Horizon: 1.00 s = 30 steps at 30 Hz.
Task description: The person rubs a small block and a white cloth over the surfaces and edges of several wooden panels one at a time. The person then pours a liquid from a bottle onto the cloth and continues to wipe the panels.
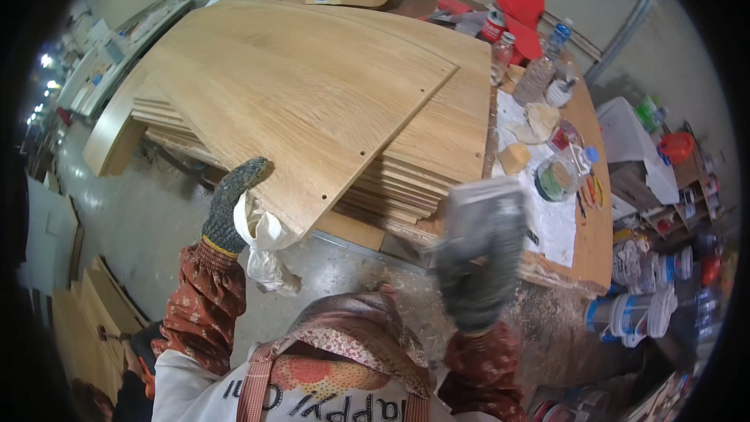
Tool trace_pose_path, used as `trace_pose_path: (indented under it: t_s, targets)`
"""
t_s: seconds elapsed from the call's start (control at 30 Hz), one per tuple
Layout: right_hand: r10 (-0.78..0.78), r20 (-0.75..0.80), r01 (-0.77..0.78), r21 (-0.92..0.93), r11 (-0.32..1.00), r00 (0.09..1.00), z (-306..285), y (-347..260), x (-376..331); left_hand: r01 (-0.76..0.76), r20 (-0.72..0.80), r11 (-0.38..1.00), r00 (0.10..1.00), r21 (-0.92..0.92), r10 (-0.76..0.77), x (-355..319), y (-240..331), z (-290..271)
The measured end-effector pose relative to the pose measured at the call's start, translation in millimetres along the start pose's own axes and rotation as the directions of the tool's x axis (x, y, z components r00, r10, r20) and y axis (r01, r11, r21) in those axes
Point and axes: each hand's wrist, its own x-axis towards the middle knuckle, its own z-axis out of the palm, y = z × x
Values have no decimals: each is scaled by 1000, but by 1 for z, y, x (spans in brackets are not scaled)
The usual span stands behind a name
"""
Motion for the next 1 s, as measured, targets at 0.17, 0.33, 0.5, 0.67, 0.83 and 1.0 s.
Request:
trace_pose_path:
  t_s: [0.17, 0.33, 0.5, 0.67, 0.83, 1.0]
  targets:
    - [-168, 98, 157, 114, 981, 981, 70, -90, 16, 190, -21, 905, 977, -381, -214, 2, -1, 8]
    - [-275, 72, 281, -92, 955, 959, 91, -92, -4, 45, -21, 994, 999, -99, -47, 7, 16, -1]
    - [-5, 188, 90, -446, 891, 982, 42, -92, -47, 13, -46, 997, 999, -71, -17, 13, 18, 7]
    - [-327, 186, 362, -207, 909, 927, 85, -112, -7, 11, -111, 971, 993, -239, -39, 4, 11, 8]
    - [-66, 100, 90, -251, 964, 993, 88, -64, -80, 26, -94, 970, 994, -243, -50, 8, 10, 7]
    - [-50, -89, 39, -119, 992, 995, 81, -93, -39, 77, -82, 960, 991, -270, -103, 6, 19, 8]
